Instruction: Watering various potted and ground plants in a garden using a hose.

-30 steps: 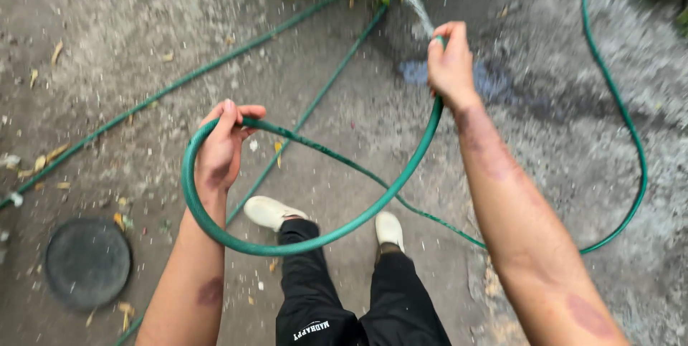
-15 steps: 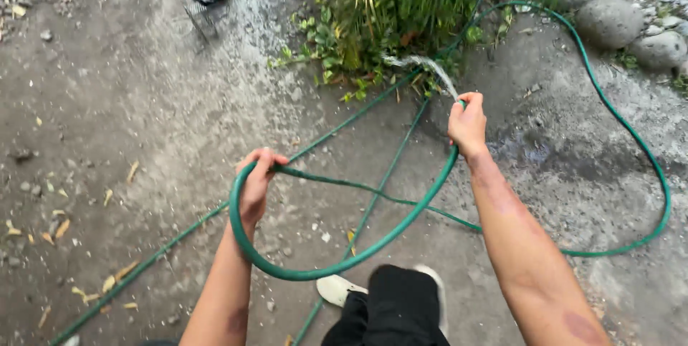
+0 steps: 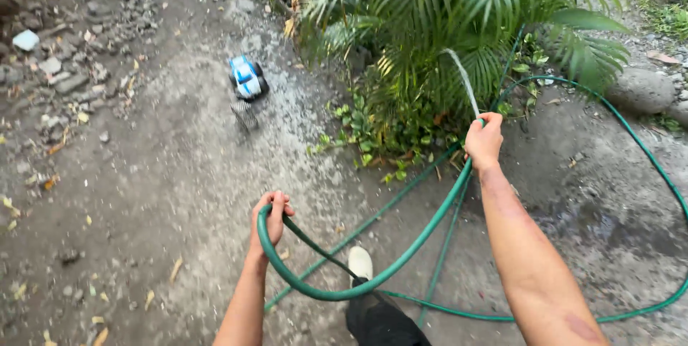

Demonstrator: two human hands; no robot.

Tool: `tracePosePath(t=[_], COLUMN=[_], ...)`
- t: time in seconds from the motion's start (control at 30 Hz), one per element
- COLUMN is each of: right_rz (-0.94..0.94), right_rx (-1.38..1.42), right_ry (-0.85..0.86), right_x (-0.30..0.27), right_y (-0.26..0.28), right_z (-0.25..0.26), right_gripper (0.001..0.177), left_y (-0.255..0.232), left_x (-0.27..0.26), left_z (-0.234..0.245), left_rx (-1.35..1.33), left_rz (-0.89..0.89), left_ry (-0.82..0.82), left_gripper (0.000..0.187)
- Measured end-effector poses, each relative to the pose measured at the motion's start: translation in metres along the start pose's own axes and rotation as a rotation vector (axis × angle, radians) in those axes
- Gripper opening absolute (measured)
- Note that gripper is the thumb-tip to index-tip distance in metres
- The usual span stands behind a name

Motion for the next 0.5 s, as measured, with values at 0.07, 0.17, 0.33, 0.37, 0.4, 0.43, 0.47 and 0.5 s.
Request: tracePosePath(t=[0.07,0.17,0.33,0.37,0.4,0.43,0.47,0.5], right_rz=[-0.056,-0.139,-0.182,-0.187,-0.191,-0.189,-0.174,-0.162], right_rx=[0.056,0.134,0.151,0.169,0.188,0.189,0.141,0.093], right_ry=[-0.030,-0.064,-0.104,-0.085,-0.067,-0.079,-0.059,-0.036], right_x=[0.011,0.028,0.035,0.036,0.035,0.034,0.031,0.028], right_y=[0.008,0.038,0.063,0.063,0.062,0.060,0.060,0.059], right_z=[-0.028,-0.062,-0.106,-0.114,-0.122,-0.128,-0.136,-0.148], right_gripper=[0.017,0.018,0.019,0.018,0.017,0.017,0.016,0.016], left_y=[-0.003,-0.001,0.007,0.006,0.006,0.016,0.026,0.036], left_x=[0.036,0.100,0.167,0.176,0.183,0.192,0.200,0.209], left_z=[0.007,0.003,-0.006,-0.010,-0.013,-0.012,-0.012,-0.009], left_rx=[-0.005,-0.054,-0.188,-0.155,-0.121,-0.128,-0.139,-0.148], left_rz=[0.009,0.002,0.058,0.053,0.046,0.043,0.049,0.057], left_ry=[-0.010,-0.004,0.089,0.146,0.204,0.213,0.238,0.261], left_gripper=[0.036,0.036,0.035,0.036,0.036,0.036,0.035,0.034])
Point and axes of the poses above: each hand's wrist, its own x-axis towards the middle knuckle, its own z-axis out of the back of the hand, y = z × x, the point moved 6 cm from there along x, towards the middle knuckle, and after that the axes turned 13 degrees about -z, right-handed, at the moved point
